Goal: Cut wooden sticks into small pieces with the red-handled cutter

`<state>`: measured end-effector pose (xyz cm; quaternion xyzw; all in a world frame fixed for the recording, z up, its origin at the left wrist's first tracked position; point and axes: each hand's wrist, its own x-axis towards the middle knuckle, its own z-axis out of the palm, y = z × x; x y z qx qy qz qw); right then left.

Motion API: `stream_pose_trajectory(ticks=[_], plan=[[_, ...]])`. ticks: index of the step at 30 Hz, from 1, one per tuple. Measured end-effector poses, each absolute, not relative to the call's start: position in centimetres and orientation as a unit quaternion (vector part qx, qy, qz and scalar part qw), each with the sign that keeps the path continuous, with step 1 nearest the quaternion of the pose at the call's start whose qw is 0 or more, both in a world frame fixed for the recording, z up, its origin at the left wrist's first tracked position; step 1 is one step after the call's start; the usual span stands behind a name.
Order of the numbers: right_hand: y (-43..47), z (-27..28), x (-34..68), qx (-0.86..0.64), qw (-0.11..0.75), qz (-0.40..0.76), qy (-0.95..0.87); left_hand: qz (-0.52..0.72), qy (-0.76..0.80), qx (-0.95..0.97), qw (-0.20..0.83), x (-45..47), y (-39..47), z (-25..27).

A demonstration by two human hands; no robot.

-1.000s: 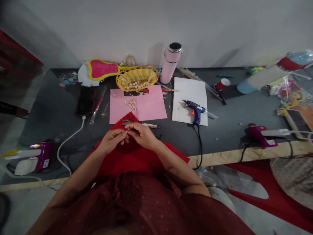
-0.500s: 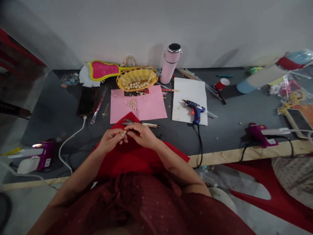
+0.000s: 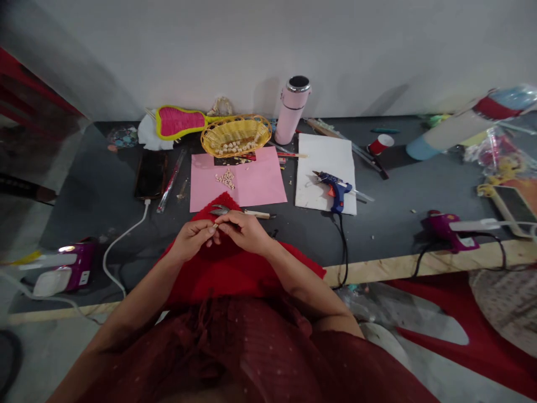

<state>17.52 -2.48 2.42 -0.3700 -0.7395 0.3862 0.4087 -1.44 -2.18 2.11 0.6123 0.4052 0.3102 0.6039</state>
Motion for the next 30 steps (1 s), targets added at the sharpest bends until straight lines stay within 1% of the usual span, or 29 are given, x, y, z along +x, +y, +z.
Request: stream_pose_trajectory(ticks=[6, 10, 13, 18, 21, 30], plan=[[-2.5, 3.0, 17.6, -0.383, 0.377, 0.404, -0.74, 0.3, 0.398, 0.656, 0.567, -1.4, -2.1, 2.3], [-2.6, 3.1, 17.6, -0.39, 0.371, 0.394, -0.745, 0.287, 0.394, 0.702, 0.519, -1.2, -2.3, 2.2], [-2.6, 3.2, 17.6, -0.412, 0.381, 0.394, -0.728, 0.311, 0.406, 0.712, 0.481, -1.1, -2.4, 2.2], [-2.5, 3.4, 17.7, -0.456, 0.408, 0.454, -0.648, 0.382, 0.428, 0.698, 0.428, -1.0, -2.5, 2.1], [-2.6, 3.3, 17.6, -0.459, 0.412, 0.465, -0.635, 0.407, 0.425, 0.7, 0.404, -0.9, -2.7, 2.0], [-2.7, 3.3, 17.1, -0.458, 0.403, 0.46, -0.645, 0.417, 0.447, 0.739, 0.281, -0.4, -3.1, 2.2]])
